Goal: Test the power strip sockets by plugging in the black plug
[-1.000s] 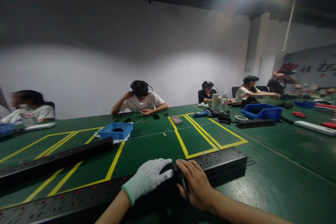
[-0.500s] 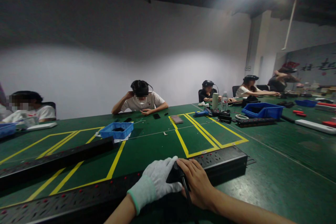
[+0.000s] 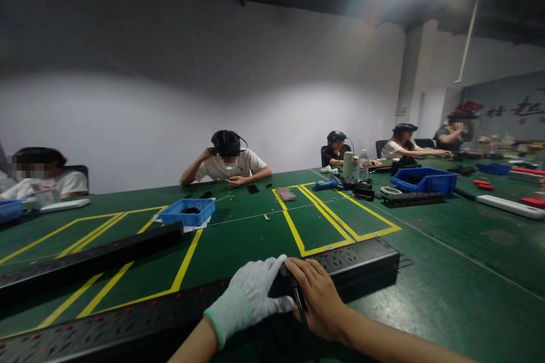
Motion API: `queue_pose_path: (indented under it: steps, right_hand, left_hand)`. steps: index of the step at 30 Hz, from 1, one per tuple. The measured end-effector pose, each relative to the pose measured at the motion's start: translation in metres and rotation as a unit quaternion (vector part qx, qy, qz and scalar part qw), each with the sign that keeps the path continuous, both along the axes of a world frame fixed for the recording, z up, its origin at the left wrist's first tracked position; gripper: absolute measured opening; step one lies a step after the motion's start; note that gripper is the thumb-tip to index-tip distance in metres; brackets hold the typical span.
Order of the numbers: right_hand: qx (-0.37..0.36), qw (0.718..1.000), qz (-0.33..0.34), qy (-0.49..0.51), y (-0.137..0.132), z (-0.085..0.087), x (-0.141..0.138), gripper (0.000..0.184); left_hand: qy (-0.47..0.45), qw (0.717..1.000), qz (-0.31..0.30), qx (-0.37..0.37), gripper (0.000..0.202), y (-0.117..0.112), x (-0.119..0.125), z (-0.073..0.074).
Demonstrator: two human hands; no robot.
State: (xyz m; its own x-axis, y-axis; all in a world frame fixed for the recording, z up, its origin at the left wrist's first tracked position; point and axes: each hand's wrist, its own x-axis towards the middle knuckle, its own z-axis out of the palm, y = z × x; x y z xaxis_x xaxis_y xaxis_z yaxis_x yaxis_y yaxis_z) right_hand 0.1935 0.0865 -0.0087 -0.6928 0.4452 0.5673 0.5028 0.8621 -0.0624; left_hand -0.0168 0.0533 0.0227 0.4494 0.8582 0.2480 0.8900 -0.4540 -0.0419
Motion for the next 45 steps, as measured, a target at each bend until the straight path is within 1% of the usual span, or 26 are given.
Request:
queue_pose_path:
  steps: [3, 8, 15, 25, 31, 45]
  right_hand:
    - [-0.004, 1.000, 0.003, -0.003, -0.001, 0.001, 0.001, 0.081]
    - [-0.014, 1.000, 0.013, -0.002, -0.002, 0.001, 0.002, 0.086]
    - [-0.022, 0.999, 0.031, -0.004, -0.001, 0.003, 0.004, 0.083]
    - [0.024, 0.999, 0.014, 0.018, 0.001, -0.001, 0.002, 0.070]
    - [0.032, 0.999, 0.014, 0.022, 0.001, -0.003, 0.002, 0.067]
    - [0.022, 0.999, 0.006, 0.022, 0.000, -0.002, 0.003, 0.065]
  left_hand:
    - [0.001, 1.000, 0.002, 0.003, 0.085, 0.000, 0.000, -0.001]
    - [-0.003, 1.000, -0.003, 0.018, 0.080, 0.000, -0.002, -0.004]
    - [-0.010, 1.000, -0.006, 0.026, 0.075, 0.000, -0.003, -0.004]
    - [0.012, 0.999, 0.000, 0.031, 0.076, 0.001, -0.001, -0.004]
    - [0.012, 0.999, 0.001, 0.043, 0.074, 0.002, -0.001, -0.007]
    - [0.023, 0.999, 0.011, 0.032, 0.076, 0.002, -0.002, -0.011]
